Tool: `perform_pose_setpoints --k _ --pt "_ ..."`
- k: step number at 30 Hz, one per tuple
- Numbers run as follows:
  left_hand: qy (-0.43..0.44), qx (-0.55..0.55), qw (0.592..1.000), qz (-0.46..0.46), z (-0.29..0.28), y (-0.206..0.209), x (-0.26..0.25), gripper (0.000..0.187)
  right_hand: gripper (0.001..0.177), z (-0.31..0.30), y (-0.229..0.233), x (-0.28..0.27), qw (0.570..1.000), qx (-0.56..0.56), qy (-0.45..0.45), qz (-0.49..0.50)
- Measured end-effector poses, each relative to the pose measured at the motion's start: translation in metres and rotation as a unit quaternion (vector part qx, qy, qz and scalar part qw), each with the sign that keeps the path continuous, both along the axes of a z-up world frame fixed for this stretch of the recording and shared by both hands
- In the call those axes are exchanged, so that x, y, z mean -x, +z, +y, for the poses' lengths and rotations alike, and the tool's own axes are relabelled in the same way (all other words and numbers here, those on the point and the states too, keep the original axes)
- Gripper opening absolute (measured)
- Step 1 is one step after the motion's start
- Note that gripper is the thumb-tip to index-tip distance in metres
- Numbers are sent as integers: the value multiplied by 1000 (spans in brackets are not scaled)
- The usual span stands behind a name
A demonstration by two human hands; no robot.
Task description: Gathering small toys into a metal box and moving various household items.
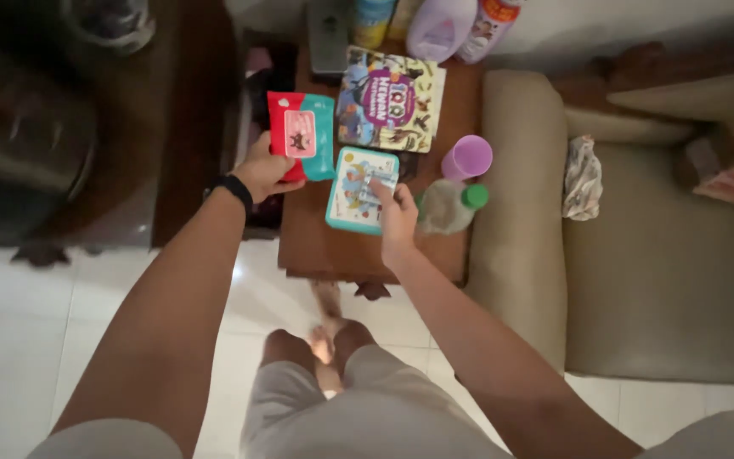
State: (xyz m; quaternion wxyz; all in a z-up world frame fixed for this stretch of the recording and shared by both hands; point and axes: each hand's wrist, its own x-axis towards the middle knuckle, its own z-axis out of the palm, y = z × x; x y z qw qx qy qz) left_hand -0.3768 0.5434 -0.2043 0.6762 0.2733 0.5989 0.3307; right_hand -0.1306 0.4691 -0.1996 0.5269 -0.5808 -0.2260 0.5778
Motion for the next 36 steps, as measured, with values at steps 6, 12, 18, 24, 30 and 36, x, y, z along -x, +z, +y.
perform_pose_setpoints --k 6,12,18,24,30,36 --pt "18 -21 998 61 76 -55 -28 45 22 51 1 9 988 -8 -71 -134" --pt "-41 -51 997 31 121 -99 -58 51 22 108 17 30 989 -20 -145 18" --pt "-74 -47 976 -201 164 -141 -113 76 22 149 -9 13 975 29 -219 -32" --pt "-34 36 973 -224 184 -133 -136 76 26 163 -39 -9 971 54 -225 -67" --pt "-9 -94 995 -40 157 -159 -124 40 25 169 -30 7 966 17 -254 38" --pt "-33 -115 991 52 114 -60 -86 58 27 152 -22 38 979 30 -192 67"
